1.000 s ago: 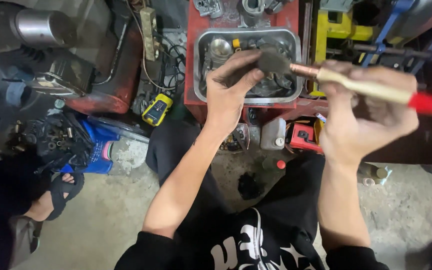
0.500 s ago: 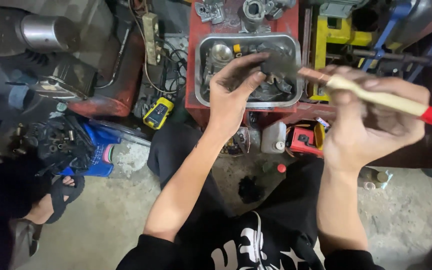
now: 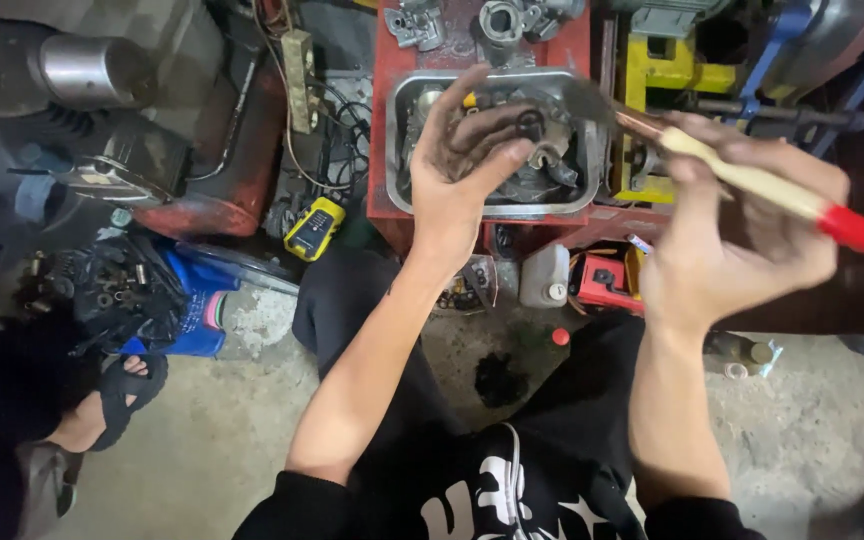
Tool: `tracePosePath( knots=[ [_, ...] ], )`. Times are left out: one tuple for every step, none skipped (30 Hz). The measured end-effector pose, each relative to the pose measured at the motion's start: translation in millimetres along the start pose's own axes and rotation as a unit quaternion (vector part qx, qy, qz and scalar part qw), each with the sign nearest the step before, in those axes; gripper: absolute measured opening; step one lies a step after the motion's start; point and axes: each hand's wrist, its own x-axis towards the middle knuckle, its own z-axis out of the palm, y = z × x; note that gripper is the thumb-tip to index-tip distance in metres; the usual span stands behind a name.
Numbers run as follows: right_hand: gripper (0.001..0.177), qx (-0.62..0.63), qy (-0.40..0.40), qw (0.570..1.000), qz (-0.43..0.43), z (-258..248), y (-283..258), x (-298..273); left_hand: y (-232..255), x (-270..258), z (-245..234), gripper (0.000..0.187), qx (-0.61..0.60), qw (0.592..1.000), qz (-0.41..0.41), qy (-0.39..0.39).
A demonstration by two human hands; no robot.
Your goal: The person sits on the floor and uses a brush to clean various small mechanical parts, including a yellow component and a dark metal piece, over a metal tray. They repeatedly pick up parts, scrub them with the brush, and place them back into the tray.
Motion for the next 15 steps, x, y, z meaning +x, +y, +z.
tracePosePath(
  knots=[
    [0.024, 0.028, 0.002, 1.0, -0.007, -1.1, -1.7, -0.9, 2.3, -0.9, 0.9, 0.066, 0.024, 1.0, 0.005, -0.001],
    [0.024, 0.057, 0.004, 0.998, -0.014, -2.3, -3.0, -1.8, 4.3, -1.7, 1.8, 0.072, 0.048, 0.999, 0.011, -0.001],
    [0.024, 0.055, 0.005, 0.998, -0.013, -3.1, 0.6, -1.7, 6.0, -2.5, 3.0, 0.072, 0.047, 0.999, 0.009, -0.002],
    [0.027, 0.052, -0.02, 0.998, -0.038, -4.0, 4.4, -1.7, 7.6, -3.3, 4.2, 0.076, 0.069, 0.997, 0.02, -0.006],
    [0.034, 0.051, -0.045, 0.996, -0.062, -4.8, 7.9, -1.9, 9.3, -4.7, 5.1, 0.079, 0.09, 0.995, 0.032, -0.009],
    [0.034, 0.049, -0.046, 0.996, -0.062, -5.5, 8.4, -0.6, 8.1, -6.1, 4.9, 0.079, 0.089, 0.996, 0.03, -0.009],
    [0.032, 0.029, -0.023, 0.997, -0.063, -5.1, 9.2, 1.5, 7.9, -6.3, 4.6, 0.081, 0.099, 0.994, 0.047, -0.011],
    [0.029, 0.009, 0.0, 0.998, -0.064, -4.4, 9.8, 3.7, 8.0, -6.3, 4.2, 0.082, 0.109, 0.992, 0.065, -0.014],
    [0.029, 0.011, 0.001, 0.998, -0.065, -5.9, 7.0, 1.8, 8.7, -5.7, 3.4, 0.082, 0.11, 0.992, 0.066, -0.015],
    [0.024, 0.042, 0.004, 0.999, -0.033, -7.4, 4.6, -0.1, 9.2, -5.0, 2.5, 0.085, 0.114, 0.991, 0.075, -0.02],
    [0.026, 0.07, 0.005, 0.998, 0.002, -11.4, 1.0, -3.1, 8.2, -6.8, 2.6, 0.088, 0.115, 0.99, 0.08, -0.023],
    [0.026, 0.068, 0.004, 0.998, 0.004, -12.3, 5.5, -2.2, 7.1, -7.4, 1.3, 0.088, 0.114, 0.99, 0.077, -0.021],
    [0.024, 0.066, -0.032, 0.997, -0.019, -12.9, 10.0, -1.3, 6.1, -7.4, -0.1, 0.086, 0.121, 0.987, 0.097, -0.032],
    [0.031, 0.064, -0.069, 0.995, -0.042, -13.5, 14.3, -0.2, 5.4, -7.5, -1.3, 0.085, 0.128, 0.984, 0.116, -0.043],
    [0.031, 0.063, -0.069, 0.995, -0.042, -9.3, 9.9, 2.5, 5.7, -8.0, 0.6, 0.085, 0.128, 0.984, 0.115, -0.044]
  ],
)
